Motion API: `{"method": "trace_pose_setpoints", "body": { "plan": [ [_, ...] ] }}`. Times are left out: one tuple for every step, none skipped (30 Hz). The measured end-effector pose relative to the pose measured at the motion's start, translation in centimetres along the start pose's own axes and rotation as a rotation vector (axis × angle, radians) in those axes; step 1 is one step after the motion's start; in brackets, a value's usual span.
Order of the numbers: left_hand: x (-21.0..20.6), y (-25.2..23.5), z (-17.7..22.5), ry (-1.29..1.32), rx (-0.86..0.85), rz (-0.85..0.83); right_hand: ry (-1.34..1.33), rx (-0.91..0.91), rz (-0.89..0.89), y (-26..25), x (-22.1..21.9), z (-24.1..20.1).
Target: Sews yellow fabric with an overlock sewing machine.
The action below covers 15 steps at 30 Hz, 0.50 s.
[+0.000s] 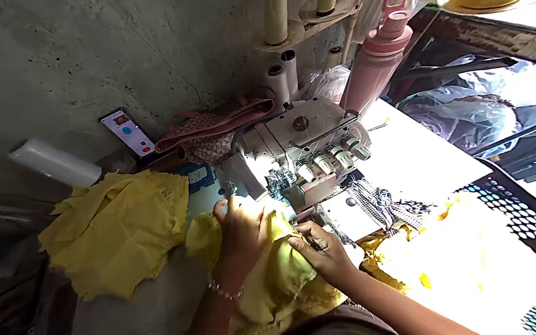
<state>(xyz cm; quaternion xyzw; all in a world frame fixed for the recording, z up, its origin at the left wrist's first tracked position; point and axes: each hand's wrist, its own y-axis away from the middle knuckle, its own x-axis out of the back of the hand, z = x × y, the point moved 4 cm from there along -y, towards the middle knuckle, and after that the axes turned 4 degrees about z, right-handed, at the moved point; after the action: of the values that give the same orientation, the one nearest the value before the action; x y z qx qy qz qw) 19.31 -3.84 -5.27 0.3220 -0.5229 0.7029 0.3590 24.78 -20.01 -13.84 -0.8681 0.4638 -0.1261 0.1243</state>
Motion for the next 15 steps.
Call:
{"method": "trace_pose_setpoints", "body": {
  "plan": [
    [-1.9,-0.1,-0.3,0.082,0.007,-0.060,-0.027,-0.088,0.020,0.5,0.3,1.4],
    [-3.4,0.0,-0.4,0.155,0.016,-0.102,-0.054,-0.178,0.023,1.1,0.6,2.7],
    [-4.2,0.2,-0.4,0.196,0.017,-0.110,-0.078,-0.241,0.013,1.5,1.0,3.4],
    [-4.5,0.3,-0.3,0.213,0.010,-0.096,-0.085,-0.263,-0.003,1.7,1.3,3.6],
    [-4.5,0.5,-0.2,0.213,0.003,-0.070,-0.067,-0.250,-0.022,1.8,1.5,3.7],
    [-4.4,0.7,-0.2,0.215,0.003,-0.053,-0.022,-0.212,-0.030,1.9,1.8,3.6],
    [-4.3,1.0,-0.3,0.217,0.006,-0.046,0.045,-0.145,-0.014,1.7,2.2,3.4],
    [-4.2,1.1,-0.4,0.221,0.005,-0.041,0.111,-0.055,0.016,1.2,2.5,3.0],
    [-4.1,1.2,-0.5,0.225,0.000,-0.038,0.165,0.042,0.040,0.5,2.8,2.5],
    [-4.0,1.2,-0.5,0.229,-0.003,-0.037,0.218,0.122,0.062,-0.5,2.9,1.6],
    [-4.0,1.3,-0.5,0.233,-0.003,-0.039,0.283,0.186,0.082,-1.5,3.0,0.6],
    [-4.0,1.3,-0.5,0.237,-0.002,-0.043,0.354,0.234,0.089,-2.5,2.8,-0.3],
    [-4.0,1.2,-0.5,0.244,-0.002,-0.051,0.418,0.269,0.087,-3.3,2.6,-1.1],
    [-4.0,1.2,-0.5,0.250,-0.004,-0.057,0.450,0.292,0.079,-4.0,2.3,-1.4],
    [-4.0,1.2,-0.6,0.254,-0.012,-0.057,0.443,0.289,0.070,-4.6,2.0,-1.5]
  ]
}}
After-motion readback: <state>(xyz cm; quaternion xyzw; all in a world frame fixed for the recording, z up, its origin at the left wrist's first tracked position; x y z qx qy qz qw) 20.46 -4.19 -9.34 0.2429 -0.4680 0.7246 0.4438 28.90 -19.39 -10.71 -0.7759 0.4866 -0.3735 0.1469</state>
